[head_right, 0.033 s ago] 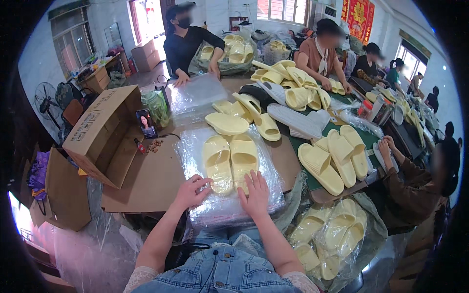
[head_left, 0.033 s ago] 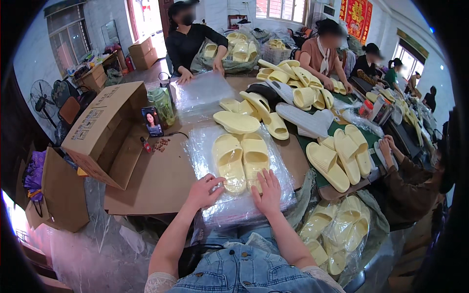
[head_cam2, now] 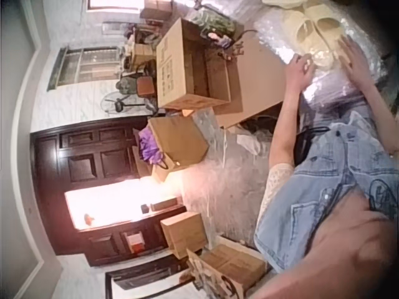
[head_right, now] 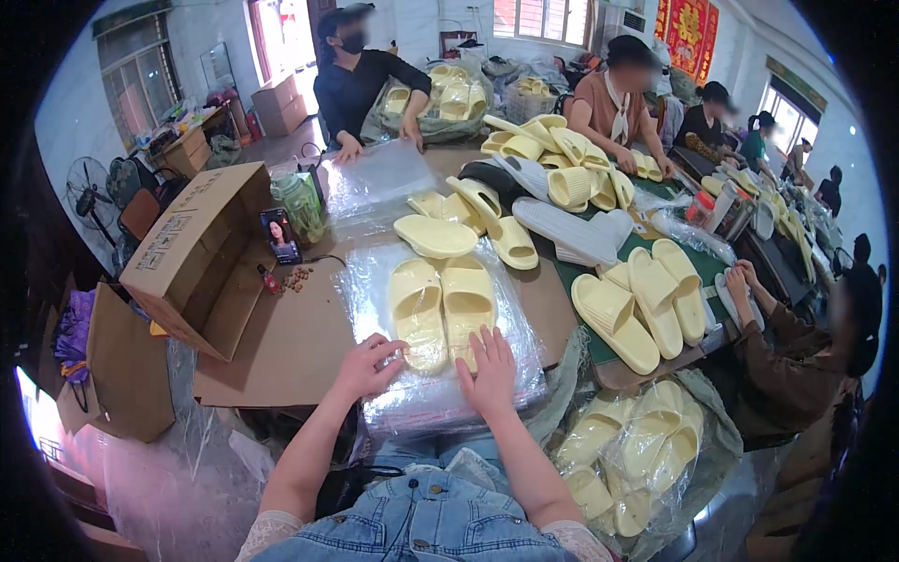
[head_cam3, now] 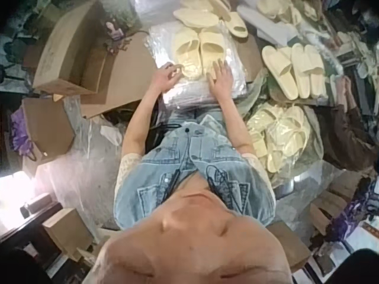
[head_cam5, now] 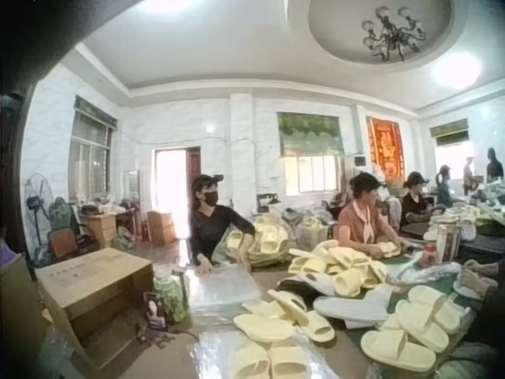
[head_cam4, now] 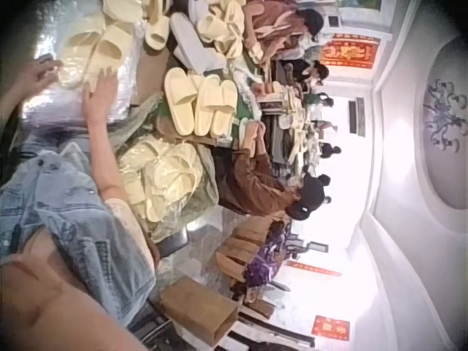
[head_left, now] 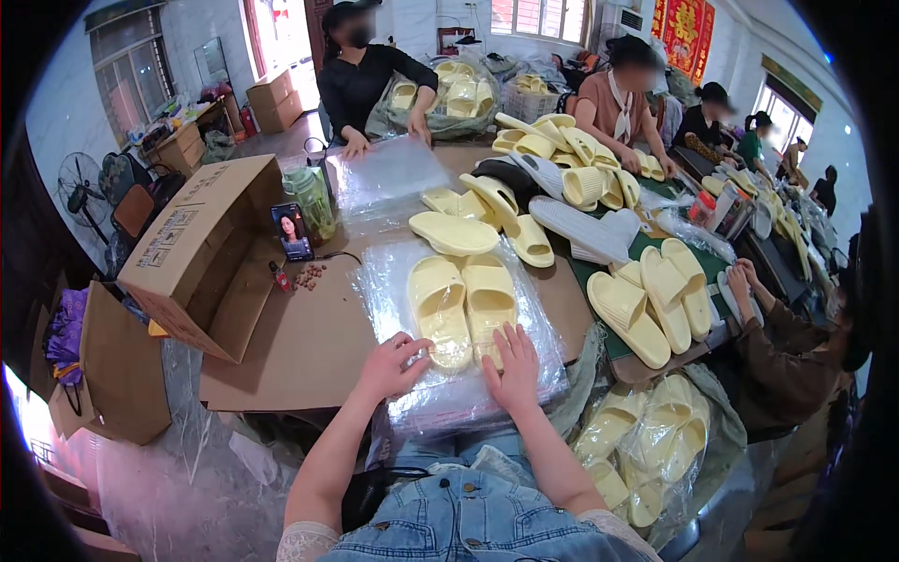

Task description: The person wraps pairs of yellow and white plastic slippers in clear plastic bags. They pick up a pair, place it on a sheet of plastic, fold the plastic around the slippers, and set the wrapped package aside. The process is repeated for multiple pairs throughout the clip.

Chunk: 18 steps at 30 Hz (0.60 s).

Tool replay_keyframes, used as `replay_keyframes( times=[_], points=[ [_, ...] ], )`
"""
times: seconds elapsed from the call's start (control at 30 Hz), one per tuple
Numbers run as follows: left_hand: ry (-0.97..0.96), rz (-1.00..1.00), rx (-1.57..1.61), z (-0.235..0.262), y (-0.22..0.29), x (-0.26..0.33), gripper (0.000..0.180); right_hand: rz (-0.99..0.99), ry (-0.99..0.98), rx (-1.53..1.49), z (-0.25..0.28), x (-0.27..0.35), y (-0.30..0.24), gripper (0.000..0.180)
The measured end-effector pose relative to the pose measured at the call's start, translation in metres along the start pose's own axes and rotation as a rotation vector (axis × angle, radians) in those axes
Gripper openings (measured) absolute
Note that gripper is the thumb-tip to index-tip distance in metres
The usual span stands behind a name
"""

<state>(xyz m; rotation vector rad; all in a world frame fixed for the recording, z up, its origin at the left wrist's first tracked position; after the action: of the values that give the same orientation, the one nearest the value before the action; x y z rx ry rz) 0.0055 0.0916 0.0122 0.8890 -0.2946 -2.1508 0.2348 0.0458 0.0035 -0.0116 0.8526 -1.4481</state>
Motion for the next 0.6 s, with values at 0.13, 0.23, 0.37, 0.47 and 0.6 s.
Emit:
replay_keyframes(
  times=[0.13, 0.23, 0.37, 0.47, 0.6],
  points=[
    [0.005, -0.019, 0.001, 0.0021, 0.0027, -0.0013, 0.032, 0.005, 0.003, 0.008, -0.0007, 0.0002, 0.0013, 0.052],
    [-0.011, 0.007, 0.011, 0.0007, 0.0008, -0.0003, 0.032, 0.011, 0.005, 0.01, 0.0002, 0.0005, 0.0007, 0.053],
    [-0.025, 0.015, 0.015, 0.003, 0.0036, -0.0014, 0.032, 0.011, 0.004, 0.009, -0.0001, 0.0008, 0.0014, 0.053],
    [-0.061, 0.047, 0.025, 0.0023, 0.0046, -0.0018, 0.03, 0.007, -0.007, 0.025, -0.0016, 0.001, 0.002, 0.053],
    [-0.062, 0.05, 0.038, 0.0036, 0.0055, -0.0013, 0.03, -0.007, -0.018, 0.021, -0.0014, 0.0002, 0.0009, 0.054]
  ],
)
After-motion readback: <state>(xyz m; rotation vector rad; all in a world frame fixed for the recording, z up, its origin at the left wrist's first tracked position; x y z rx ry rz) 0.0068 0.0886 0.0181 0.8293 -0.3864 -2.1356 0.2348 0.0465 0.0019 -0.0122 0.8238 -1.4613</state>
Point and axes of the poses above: each hand's wrist, its own x-axis away from the middle knuckle, its own z-axis out of the back of the hand, y = z × x, the point moved 10 cm from there along -x, towards the middle knuckle, and after that the axes turned 7 degrees about -z, right-handed, at the moved point
